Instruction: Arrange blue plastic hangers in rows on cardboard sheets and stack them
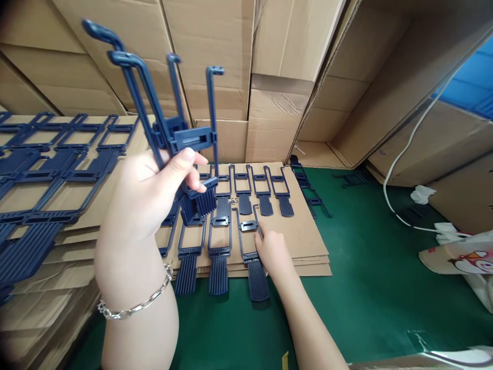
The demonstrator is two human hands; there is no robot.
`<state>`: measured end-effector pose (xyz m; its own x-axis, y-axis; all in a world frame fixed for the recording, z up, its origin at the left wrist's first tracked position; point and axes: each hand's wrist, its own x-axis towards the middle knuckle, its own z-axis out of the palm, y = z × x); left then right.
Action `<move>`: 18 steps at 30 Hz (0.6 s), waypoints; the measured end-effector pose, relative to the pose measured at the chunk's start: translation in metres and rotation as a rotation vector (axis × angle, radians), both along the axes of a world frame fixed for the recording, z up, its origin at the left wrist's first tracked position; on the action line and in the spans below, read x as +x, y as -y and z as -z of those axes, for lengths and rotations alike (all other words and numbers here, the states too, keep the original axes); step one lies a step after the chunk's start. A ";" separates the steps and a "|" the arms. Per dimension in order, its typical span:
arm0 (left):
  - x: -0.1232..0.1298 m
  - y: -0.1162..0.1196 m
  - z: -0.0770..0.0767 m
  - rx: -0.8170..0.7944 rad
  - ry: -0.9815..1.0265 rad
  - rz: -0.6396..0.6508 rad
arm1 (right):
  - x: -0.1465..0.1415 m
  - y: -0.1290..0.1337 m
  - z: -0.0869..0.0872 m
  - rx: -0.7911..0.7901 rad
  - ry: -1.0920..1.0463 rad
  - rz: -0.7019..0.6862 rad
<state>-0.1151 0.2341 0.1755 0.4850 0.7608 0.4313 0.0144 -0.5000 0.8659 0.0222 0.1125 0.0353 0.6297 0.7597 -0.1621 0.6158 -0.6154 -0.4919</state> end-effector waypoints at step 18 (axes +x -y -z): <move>0.048 0.012 0.027 -0.132 -0.397 0.668 | 0.000 0.010 -0.002 1.078 -0.508 0.123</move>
<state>-0.0666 0.2222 0.1486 0.9564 0.2866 0.0563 0.0676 -0.4047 0.9120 0.0222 0.1026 0.0373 0.7562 0.5963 0.2695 0.1679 0.2214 -0.9606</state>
